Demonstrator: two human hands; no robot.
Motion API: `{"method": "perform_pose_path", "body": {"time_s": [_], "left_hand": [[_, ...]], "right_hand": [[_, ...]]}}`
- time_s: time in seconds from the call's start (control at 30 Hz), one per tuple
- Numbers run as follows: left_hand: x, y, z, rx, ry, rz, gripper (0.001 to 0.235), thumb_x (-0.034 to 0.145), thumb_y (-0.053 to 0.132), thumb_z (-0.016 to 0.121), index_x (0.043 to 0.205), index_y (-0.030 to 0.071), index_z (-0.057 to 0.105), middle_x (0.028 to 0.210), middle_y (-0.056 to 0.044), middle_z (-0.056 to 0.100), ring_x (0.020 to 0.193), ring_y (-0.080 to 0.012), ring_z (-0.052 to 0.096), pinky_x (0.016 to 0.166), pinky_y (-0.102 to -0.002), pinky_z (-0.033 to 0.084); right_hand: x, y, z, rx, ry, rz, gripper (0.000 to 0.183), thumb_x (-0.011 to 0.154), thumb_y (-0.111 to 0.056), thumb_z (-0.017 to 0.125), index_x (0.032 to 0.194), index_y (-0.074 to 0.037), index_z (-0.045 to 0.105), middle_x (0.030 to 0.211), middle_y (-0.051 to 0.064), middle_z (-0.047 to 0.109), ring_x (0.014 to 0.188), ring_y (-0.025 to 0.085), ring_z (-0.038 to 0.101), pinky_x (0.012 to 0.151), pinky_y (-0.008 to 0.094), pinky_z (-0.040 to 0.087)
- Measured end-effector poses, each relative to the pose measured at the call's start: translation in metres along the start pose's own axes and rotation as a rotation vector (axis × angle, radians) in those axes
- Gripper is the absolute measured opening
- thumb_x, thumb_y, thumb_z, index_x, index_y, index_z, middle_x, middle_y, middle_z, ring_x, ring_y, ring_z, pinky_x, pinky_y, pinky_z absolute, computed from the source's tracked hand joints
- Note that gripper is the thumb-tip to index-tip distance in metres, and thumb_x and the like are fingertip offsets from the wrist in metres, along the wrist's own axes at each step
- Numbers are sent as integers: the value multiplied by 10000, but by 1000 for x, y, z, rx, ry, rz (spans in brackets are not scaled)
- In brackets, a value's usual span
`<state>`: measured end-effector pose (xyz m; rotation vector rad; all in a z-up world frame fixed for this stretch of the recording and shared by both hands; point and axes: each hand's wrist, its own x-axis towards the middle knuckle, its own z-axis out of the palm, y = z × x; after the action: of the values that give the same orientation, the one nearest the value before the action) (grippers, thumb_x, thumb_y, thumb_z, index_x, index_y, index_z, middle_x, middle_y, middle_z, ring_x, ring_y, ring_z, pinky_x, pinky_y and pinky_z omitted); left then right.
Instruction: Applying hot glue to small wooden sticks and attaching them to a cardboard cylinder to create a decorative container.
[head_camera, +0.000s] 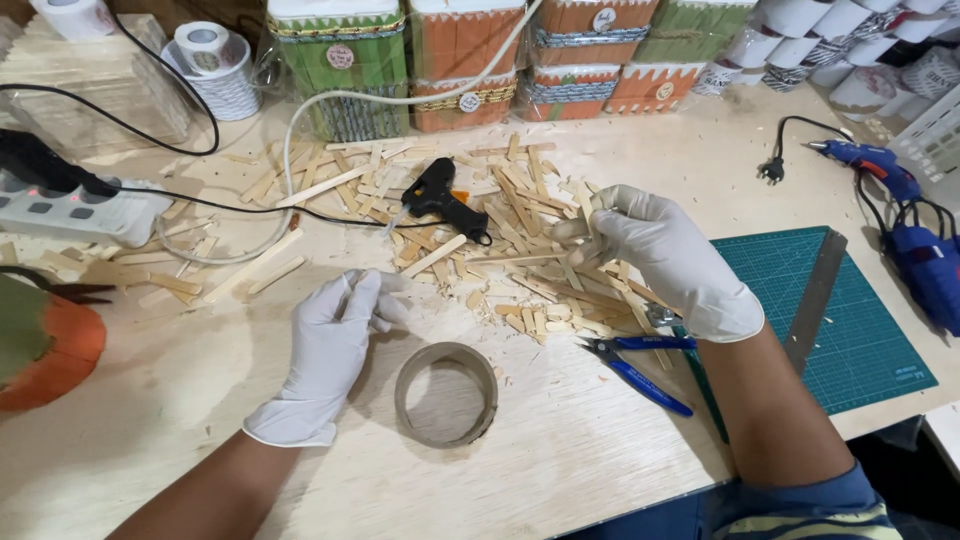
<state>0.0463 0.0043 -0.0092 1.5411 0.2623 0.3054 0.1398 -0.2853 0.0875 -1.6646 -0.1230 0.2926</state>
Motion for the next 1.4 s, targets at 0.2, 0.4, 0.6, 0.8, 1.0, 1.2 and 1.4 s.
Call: {"method": "perform_pose_path", "body": {"time_s": [0.2,0.4,0.6,0.8,1.0,1.2,1.4], "left_hand": [[-4,7,1,59,-11,18,258,1048,156,580,941,62,795,639,-143,740,520,-141,659,546,-220,559],[-8,22,16,239,53,9,140,904,198,796,1022,127,821,863,-141,787,802,-167,721,798,-338,581],[-8,67,37,288,-188,24,306,765,287,884,1051,203,820,1012,-60,808,1033,-189,750,987,-348,540],[17,27,73,186,-189,143,244,693,240,922,923,232,837,831,13,803,874,-82,726,894,-271,550],[20,27,70,209,-110,85,163,730,285,881,881,247,832,715,55,751,771,-55,685,863,-240,534],[21,16,73,124,-19,147,257,719,185,904,964,154,832,874,-78,802,910,-145,727,902,-289,538],[28,23,71,83,0,82,354,747,217,893,1071,103,806,951,-89,788,990,-195,727,966,-353,520]], "right_hand": [[26,45,-25,56,-1,-66,37,926,-44,685,906,-29,658,977,158,728,796,184,719,794,305,594],[16,39,-3,-1,25,-73,162,844,-60,831,960,8,742,888,142,742,764,182,717,795,303,599],[-2,41,26,-88,-42,-94,151,842,-96,855,956,-35,776,795,100,744,761,150,684,799,295,558],[-16,49,49,-91,-38,-125,260,750,-63,902,969,-19,769,799,91,743,800,139,701,804,290,574],[-17,46,48,-330,-21,-215,392,679,-165,977,986,-73,753,805,55,760,837,155,716,881,315,547],[-10,48,44,-281,66,-237,252,720,-111,937,892,-81,756,745,48,725,784,104,642,817,269,534],[2,41,19,-383,212,-245,230,774,-117,909,942,-94,754,789,22,720,785,124,646,810,276,510]]}}
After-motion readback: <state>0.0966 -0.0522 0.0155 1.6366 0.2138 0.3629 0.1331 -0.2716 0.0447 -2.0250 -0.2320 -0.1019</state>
